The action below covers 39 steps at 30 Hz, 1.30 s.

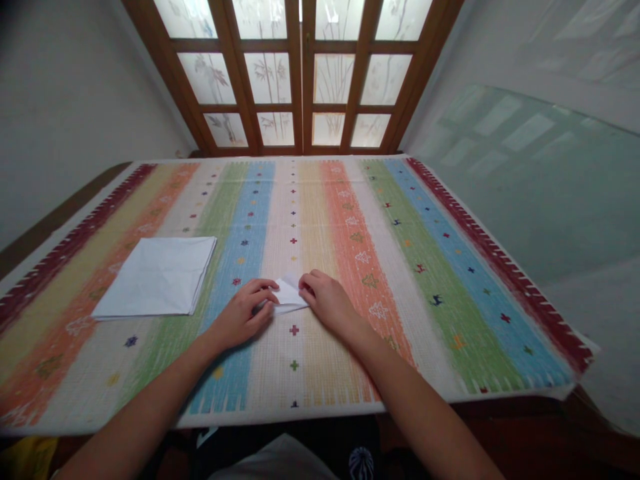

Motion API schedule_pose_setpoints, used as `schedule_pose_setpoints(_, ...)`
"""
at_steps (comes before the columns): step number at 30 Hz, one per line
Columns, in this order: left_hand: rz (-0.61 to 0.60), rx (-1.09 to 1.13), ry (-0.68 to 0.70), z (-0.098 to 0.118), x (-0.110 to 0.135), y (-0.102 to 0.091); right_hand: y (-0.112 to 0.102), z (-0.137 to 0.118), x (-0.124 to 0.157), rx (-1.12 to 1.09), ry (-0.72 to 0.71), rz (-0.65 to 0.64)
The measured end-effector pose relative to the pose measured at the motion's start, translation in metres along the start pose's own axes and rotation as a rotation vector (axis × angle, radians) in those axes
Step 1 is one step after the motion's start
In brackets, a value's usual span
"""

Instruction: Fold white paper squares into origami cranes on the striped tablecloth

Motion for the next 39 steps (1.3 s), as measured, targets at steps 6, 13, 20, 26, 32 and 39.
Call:
schedule_pose_setpoints(6,-0.050,0.026,-0.006,-0.002,0.001,0.004,0.001,0.002,0.001,0.036,0.006,0.024)
schedule_pose_setpoints(13,-0.074,-0.044,-0.011,-0.001,0.002,0.011,-0.005,-0.001,0.002,0.069,0.040,0.030)
schedule_pose_setpoints(20,-0.085,-0.097,-0.043,-0.008,0.004,0.013,-0.008,-0.012,0.006,0.170,0.039,0.024)
schedule_pose_setpoints(26,-0.091,-0.110,-0.055,-0.008,0.005,0.016,-0.007,-0.018,0.006,0.190,0.000,0.045)
schedule_pose_setpoints(32,-0.080,-0.122,-0.062,-0.008,0.004,0.016,-0.007,-0.023,0.005,0.044,-0.042,0.057)
schedule_pose_setpoints(39,-0.069,-0.124,-0.059,-0.005,0.002,0.012,-0.010,-0.019,0.003,-0.070,-0.037,0.127)
Point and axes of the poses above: each hand's wrist, its own x-axis away from the middle knuckle, its own y-axis out of the palm, z = x × y, the point moved 8 cm from there along -x, towards the middle knuckle, and after that the axes turned 9 degrees about -x, right-handed, at the moved point
